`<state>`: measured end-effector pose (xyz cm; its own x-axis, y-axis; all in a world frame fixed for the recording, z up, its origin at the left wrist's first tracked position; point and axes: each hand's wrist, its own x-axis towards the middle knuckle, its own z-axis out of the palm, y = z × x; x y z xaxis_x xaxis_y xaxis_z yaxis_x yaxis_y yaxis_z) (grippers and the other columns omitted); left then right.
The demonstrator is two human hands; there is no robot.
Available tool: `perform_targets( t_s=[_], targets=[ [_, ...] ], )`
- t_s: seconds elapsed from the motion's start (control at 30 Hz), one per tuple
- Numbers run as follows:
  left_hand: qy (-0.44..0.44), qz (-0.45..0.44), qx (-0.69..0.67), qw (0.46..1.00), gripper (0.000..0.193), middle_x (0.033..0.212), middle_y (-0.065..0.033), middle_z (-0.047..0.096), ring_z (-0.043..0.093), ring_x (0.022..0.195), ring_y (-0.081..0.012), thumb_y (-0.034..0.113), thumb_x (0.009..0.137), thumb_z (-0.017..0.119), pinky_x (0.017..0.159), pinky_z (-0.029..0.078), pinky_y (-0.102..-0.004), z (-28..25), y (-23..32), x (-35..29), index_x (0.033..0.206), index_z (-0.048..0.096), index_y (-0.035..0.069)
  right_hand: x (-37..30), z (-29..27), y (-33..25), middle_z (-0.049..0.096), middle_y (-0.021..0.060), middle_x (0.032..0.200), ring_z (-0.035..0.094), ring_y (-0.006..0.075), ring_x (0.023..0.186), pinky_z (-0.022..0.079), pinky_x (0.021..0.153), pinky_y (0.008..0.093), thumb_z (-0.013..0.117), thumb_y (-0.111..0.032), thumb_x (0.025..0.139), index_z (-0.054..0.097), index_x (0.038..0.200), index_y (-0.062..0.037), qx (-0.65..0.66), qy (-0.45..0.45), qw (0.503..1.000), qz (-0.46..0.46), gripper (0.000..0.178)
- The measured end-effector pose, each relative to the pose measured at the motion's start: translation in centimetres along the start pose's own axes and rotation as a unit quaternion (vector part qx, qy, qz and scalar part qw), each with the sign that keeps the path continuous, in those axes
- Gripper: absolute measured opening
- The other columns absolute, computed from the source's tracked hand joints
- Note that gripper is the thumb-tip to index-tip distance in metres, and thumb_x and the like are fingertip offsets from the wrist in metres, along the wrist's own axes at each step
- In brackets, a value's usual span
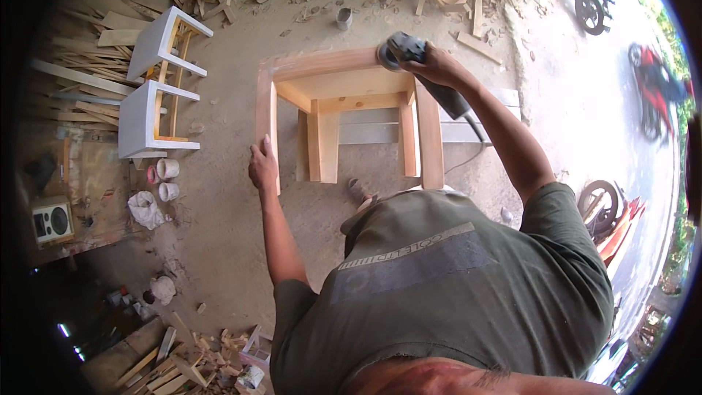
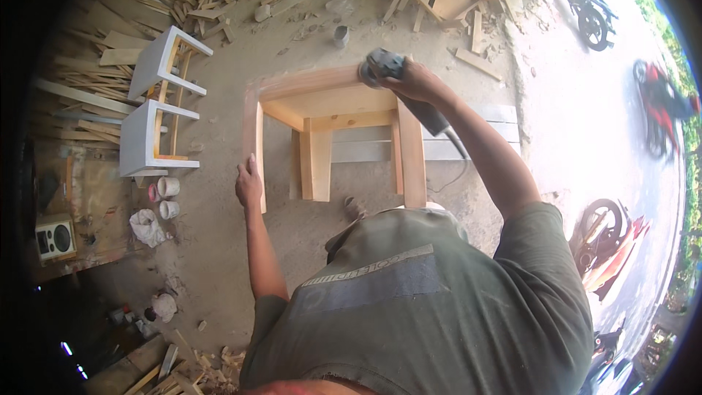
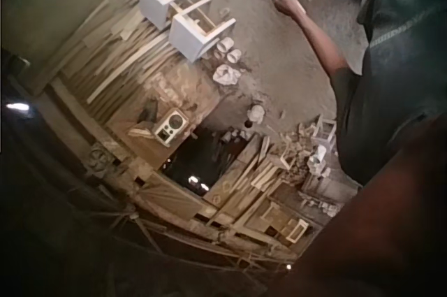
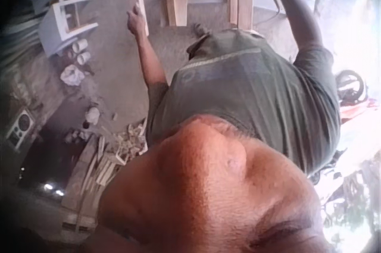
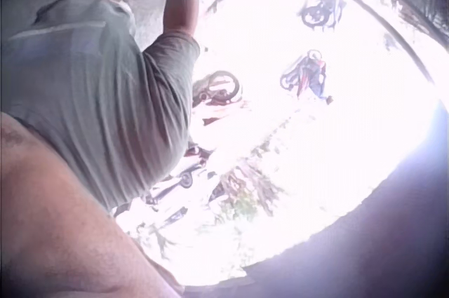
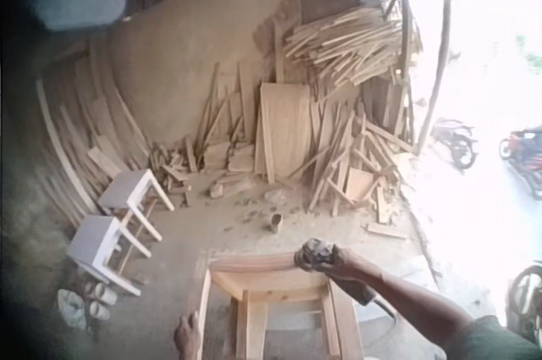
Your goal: The person uses a power sander to smooth the surfaces of a wooden chair, moving the tool across the seat and the legs and turning the chair over to reach different parts.
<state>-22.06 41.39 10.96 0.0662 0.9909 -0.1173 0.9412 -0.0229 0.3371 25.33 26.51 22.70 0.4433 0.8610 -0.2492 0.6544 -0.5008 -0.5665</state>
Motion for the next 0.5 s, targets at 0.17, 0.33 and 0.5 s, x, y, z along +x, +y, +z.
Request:
perform_targets(
  t_s=[0.17,0.33,0.5],
  targets=[
    [0.019,-0.001,0.001,1.0,0.067,0.101,-0.0267,0.072,0.071,0.095,-0.0442,0.061,0.105,0.035,0.08,0.056,-0.0528,0.5,-1.8,0.2,0.113,0.058,-0.001,5.0,5.9,-8.1,0.071,0.0273,0.101,0.072,0.038,0.096,0.056,0.083,0.0451,0.072,-0.067,0.079,0.061,0.121,0.005,-0.031,0.005,0.999,-0.037,0.084],
    [0.004,0.002,0.006,1.0,0.07,0.101,-0.0275,0.072,0.071,0.096,-0.0446,0.062,0.104,0.035,0.082,0.057,-0.0521,0.2,-0.4,0.4,0.116,0.058,-0.004,9.5,11.9,-16.4,0.073,0.0222,0.094,0.073,0.0339,0.088,0.057,0.078,0.0427,0.073,-0.068,0.077,0.07,0.109,0.0009,-0.007,-0.054,0.991,-0.124,0.076],
    [0.048,0.009,-0.026,0.998,0.074,0.11,-0.0275,0.071,0.069,0.103,-0.0451,0.065,0.103,0.035,0.087,0.055,-0.0539,1.6,-1.9,0.6,0.121,0.058,-0.003,11.9,15.2,-25.4,0.074,0.0134,0.114,0.071,0.0299,0.108,0.057,0.089,0.0392,0.076,-0.058,0.071,0.071,0.121,-0.0124,-0.04,-0.118,0.984,-0.129,0.068]
  ],
)
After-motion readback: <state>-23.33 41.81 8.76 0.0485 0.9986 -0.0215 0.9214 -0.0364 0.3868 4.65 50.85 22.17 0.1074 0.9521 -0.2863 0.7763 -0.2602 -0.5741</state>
